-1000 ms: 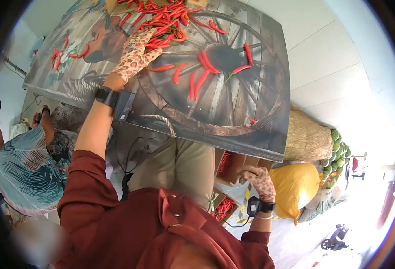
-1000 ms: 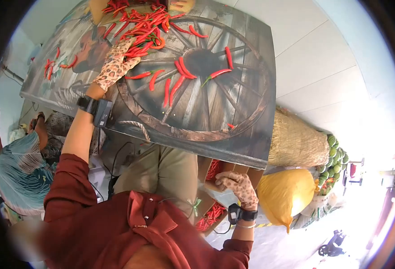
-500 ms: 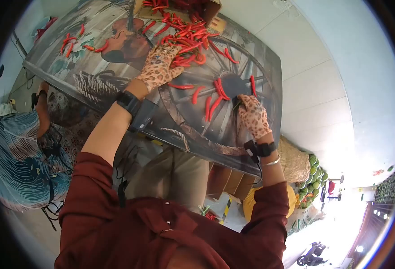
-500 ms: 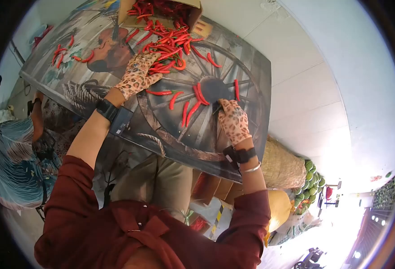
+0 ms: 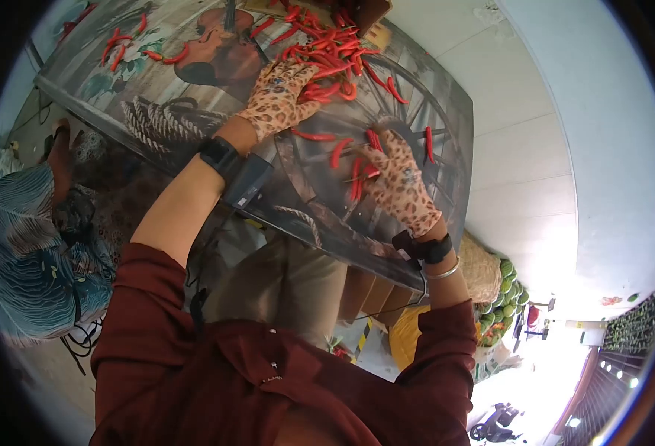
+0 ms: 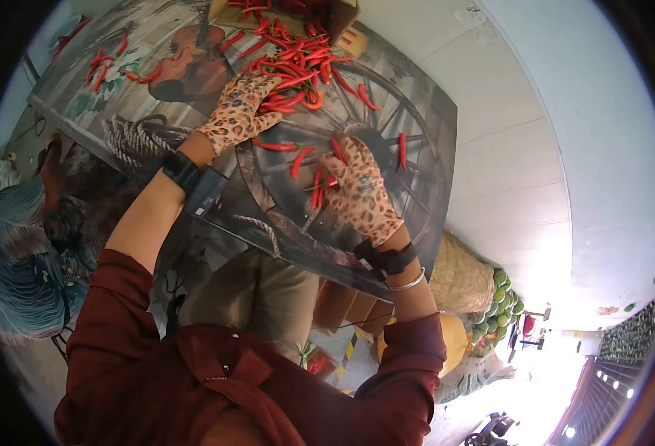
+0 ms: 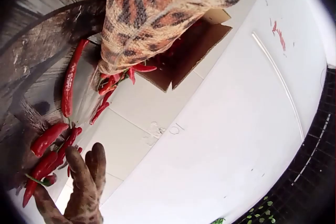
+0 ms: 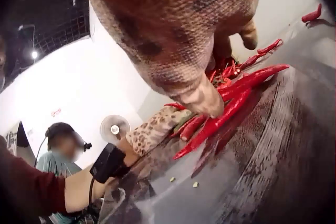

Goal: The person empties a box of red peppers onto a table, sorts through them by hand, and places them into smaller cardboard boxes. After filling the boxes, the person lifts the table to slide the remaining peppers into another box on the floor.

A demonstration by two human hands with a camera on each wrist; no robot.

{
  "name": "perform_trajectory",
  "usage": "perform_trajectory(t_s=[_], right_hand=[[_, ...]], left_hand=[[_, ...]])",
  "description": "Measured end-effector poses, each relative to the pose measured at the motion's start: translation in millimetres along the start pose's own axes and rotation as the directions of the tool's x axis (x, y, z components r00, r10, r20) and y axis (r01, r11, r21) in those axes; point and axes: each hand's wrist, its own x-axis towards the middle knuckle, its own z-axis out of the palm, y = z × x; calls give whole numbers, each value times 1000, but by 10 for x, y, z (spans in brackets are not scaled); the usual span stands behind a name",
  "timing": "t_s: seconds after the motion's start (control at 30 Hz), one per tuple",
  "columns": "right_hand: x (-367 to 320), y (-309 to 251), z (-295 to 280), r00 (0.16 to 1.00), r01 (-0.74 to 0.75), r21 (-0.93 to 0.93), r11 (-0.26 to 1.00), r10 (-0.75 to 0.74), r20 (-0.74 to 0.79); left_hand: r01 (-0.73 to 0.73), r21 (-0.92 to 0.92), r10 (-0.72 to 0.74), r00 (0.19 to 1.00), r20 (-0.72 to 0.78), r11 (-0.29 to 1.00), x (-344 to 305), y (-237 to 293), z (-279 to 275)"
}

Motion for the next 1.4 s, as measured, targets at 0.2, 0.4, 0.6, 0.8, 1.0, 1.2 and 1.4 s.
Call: perform_trajectory(t_s=[0.2,0.4,0.6,0.8,1.0,1.2,1.4], right_hand=[[122,12,80,998,-42,220,975,50,-29],[520,24,400,999,-43,55,998,44,-27],[877,276,518,982,-100,59,993,108,-155],[586,591,55,900,-303,189,934,346,-264],[60,1274,77,682,-693,202,692,720,-128],[321,716,95,849,-505,378,776,527,51],[424,264,149,990,-123,300,946,96,103]], left_hand=[[1,-19,-1,1000,24,1000,20,23,-56],[57,-101,-60,998,-28,993,54,52,-97],[83,-118,-91,994,-60,990,57,61,-94],[87,-123,-93,995,-39,989,55,87,-114],[96,-153,-106,993,-58,983,43,128,-146],[127,-128,-129,992,-2,983,64,151,-194],[99,-131,-107,993,-58,986,62,104,-117]])
